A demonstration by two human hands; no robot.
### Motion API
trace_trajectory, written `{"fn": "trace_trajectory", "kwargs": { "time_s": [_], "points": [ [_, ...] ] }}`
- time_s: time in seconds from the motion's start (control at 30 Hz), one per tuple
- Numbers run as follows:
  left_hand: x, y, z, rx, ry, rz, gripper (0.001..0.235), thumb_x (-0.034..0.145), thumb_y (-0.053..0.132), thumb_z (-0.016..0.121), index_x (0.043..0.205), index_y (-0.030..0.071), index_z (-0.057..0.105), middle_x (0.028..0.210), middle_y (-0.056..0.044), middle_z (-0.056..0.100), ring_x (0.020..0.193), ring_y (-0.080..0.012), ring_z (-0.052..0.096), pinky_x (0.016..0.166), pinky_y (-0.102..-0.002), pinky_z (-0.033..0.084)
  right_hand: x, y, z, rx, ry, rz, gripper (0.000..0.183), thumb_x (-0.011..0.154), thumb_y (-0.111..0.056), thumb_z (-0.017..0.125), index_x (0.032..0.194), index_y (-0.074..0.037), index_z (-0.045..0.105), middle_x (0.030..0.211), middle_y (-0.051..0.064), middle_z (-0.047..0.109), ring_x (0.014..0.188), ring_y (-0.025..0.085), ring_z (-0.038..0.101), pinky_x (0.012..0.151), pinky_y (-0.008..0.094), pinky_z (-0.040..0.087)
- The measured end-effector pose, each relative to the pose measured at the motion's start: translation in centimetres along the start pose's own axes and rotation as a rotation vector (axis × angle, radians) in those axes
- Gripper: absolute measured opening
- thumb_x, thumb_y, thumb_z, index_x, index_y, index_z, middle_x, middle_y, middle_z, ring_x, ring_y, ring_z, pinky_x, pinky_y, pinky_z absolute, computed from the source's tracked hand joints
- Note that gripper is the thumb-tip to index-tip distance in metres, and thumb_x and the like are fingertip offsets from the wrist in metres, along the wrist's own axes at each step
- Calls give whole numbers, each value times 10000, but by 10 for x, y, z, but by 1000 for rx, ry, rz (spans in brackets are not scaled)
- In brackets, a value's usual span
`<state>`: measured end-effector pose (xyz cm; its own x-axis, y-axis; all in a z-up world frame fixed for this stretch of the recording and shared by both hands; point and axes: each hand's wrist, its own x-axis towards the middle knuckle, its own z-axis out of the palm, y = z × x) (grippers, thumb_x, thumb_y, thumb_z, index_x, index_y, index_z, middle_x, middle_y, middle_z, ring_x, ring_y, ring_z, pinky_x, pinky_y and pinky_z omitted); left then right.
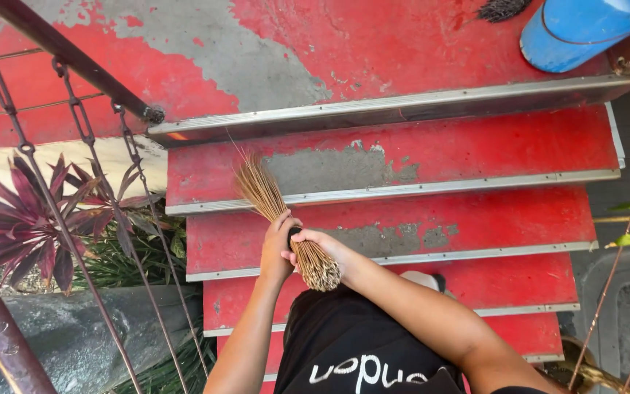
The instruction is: Sweeping the outdoor stairs and floor area using a stick broom.
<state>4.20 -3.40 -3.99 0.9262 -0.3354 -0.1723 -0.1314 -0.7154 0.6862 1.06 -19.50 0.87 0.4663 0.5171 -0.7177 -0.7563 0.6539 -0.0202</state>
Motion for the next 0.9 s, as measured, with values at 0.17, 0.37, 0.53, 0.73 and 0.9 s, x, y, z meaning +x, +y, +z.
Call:
{"fn": "trace_trajectory", "kwargs": {
  "time_s": [0.17, 0.37, 0.53, 0.73, 0.9],
  "points": [
    [4, 63, -20, -88, -50, -211, 425, 1020, 174, 398, 1259, 455, 609, 1625, 109, 389, 1466, -272, 400, 1208, -382, 376, 29, -3, -32, -110, -33, -90, 622, 862, -128, 740, 1385, -81, 405, 863, 150, 634, 714, 252, 736, 601, 425, 660],
    [26, 54, 29, -137, -230, -309, 364, 930, 449, 493, 1266, 469, 631, 1035, 14, 451, 975, -282, 602, 951, -412, 534, -13, -15, -53, -236, 18, -287, 714, 876, -227, 703, 1419, -26, 286, 740, 201, 661, 597, 275, 733, 515, 408, 652],
    [15, 56, 49, 144, -157, 4, 480, 956, 98, 552, 1376, 327, 507, 1660, -3, 282, 1443, -430, 399, 1103, -544, 489, -18, -15, -83, -358, -30, -357, 972, 866, -180, 689, 1606, -50, 72, 784, 222, 701, 649, 265, 759, 556, 399, 660],
    [2, 118, 62, -204, -321, -2, 448, 1026, 124, 379, 1409, 271, 559, 1677, -30, 307, 1498, -434, 293, 1208, -538, 336, -47, -19, -122, -244, 51, -286, 774, 857, -229, 670, 1486, -5, 278, 719, 228, 671, 585, 300, 740, 526, 426, 649],
    [22, 103, 97, -264, -201, 19, 316, 1024, 127, 407, 1271, 146, 603, 1616, -146, 385, 1473, -481, 333, 1213, -555, 323, -47, -39, -133, -278, -16, -266, 895, 849, -263, 682, 1595, -93, 218, 742, 224, 669, 658, 310, 748, 644, 476, 664]
  ]
}}
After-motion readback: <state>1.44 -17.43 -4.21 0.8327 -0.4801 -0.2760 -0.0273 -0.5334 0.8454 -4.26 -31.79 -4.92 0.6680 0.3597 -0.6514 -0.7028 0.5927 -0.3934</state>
